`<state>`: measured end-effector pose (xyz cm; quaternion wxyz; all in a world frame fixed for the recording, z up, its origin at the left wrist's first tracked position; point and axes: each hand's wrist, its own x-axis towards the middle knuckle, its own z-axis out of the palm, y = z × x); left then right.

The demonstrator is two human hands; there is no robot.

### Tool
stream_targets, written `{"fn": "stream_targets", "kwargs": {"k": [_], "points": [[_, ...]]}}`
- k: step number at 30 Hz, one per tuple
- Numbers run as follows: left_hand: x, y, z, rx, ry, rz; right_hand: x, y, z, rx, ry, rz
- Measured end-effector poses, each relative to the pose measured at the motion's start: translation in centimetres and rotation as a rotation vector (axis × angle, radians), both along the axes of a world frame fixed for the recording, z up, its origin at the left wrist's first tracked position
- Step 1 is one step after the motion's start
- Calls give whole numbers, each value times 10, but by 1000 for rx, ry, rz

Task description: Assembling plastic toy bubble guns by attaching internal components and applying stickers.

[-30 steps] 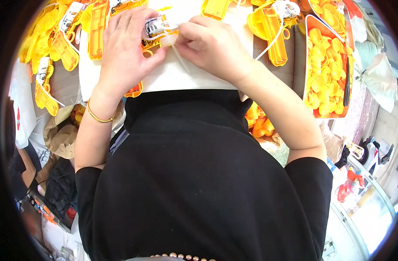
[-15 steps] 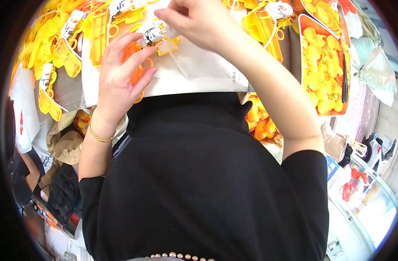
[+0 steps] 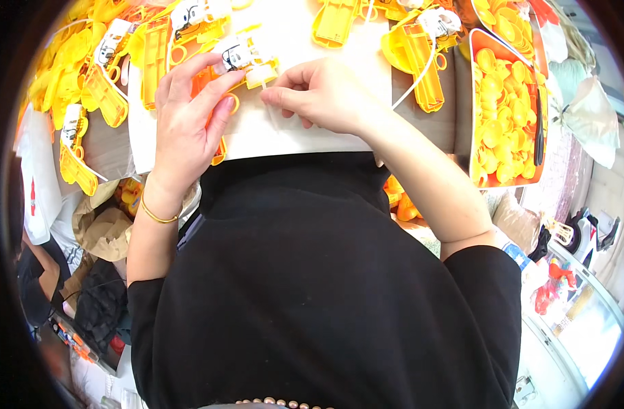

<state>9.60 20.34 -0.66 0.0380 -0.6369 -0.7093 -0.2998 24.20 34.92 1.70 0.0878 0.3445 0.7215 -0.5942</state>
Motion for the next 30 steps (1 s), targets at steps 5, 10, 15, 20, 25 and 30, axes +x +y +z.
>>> {"fn": "stream_targets", "kwargs": {"k": [5, 10, 15, 20, 25, 30], "points": [[-8, 3, 3, -36, 33, -42, 0, 7, -7, -10, 54, 75], [-11, 6, 11, -38, 10, -59, -3, 8, 6, 52, -11, 167], [-8, 4, 1, 5, -63, -84, 16, 33, 13, 183, 165, -105], [-14, 0, 29, 56, -172, -151, -35, 45, 49, 284, 111, -85], [-139, 52, 80, 462, 95, 242, -127, 93, 45, 797, 461, 90], [-243, 38, 58, 200, 384, 601, -150, 82, 16, 1088, 436, 393]]}}
